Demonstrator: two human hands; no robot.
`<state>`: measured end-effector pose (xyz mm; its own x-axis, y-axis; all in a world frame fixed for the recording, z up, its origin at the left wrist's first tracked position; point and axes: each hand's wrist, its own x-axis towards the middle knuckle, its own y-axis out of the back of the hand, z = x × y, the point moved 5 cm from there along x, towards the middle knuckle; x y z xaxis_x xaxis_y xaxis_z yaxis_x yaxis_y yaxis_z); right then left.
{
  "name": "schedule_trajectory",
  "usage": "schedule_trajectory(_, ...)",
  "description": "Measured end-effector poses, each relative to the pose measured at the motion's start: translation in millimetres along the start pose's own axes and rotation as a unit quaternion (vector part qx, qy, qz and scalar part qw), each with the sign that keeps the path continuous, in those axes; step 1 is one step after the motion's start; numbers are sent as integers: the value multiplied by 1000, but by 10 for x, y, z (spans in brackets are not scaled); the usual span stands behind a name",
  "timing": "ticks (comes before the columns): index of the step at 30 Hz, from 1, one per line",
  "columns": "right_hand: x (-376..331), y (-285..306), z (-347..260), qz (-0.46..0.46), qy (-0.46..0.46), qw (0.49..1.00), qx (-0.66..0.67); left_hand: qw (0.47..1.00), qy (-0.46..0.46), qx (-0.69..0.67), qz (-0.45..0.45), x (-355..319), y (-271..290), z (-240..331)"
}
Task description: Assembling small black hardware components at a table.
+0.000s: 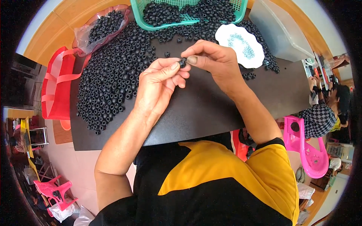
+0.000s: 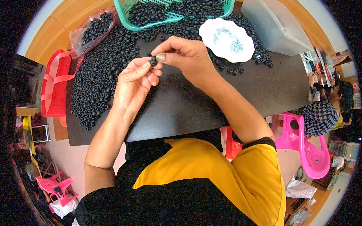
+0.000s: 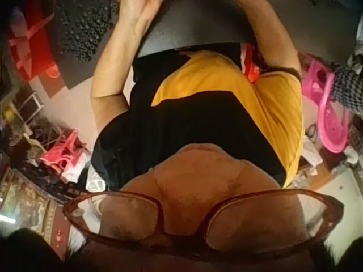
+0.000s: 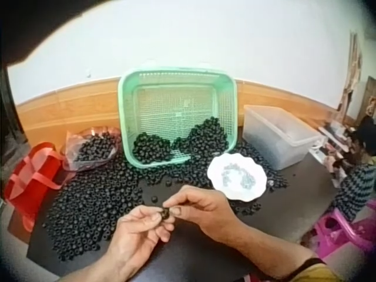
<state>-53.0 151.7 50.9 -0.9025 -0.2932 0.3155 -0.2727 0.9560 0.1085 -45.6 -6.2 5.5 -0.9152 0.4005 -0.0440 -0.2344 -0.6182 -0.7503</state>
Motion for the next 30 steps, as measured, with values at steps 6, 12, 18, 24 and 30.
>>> schedule_trajectory(6, -3, 10, -22, -7, -28, 1000, 5, 1000, 4, 13, -3, -5, -12, -19)
schedule_trajectory(12, -2, 15, -32, -29, -25, 999, -2, 1000, 12, 6, -4, -3, -10, -45)
schedule_trajectory(18, -25, -5, -72, -23, 3, 997, -69, 1000, 10, 14, 9, -10, -19, -52)
schedule_trajectory(24, -71, -71, -94, 24, 169, 945, -279, 999, 27, -7, 18, 9, 52, -88)
schedule_trajectory(30, -128, -183, -184, 56, 242, 910, -332, 999, 29, -43, 13, 17, 47, -71)
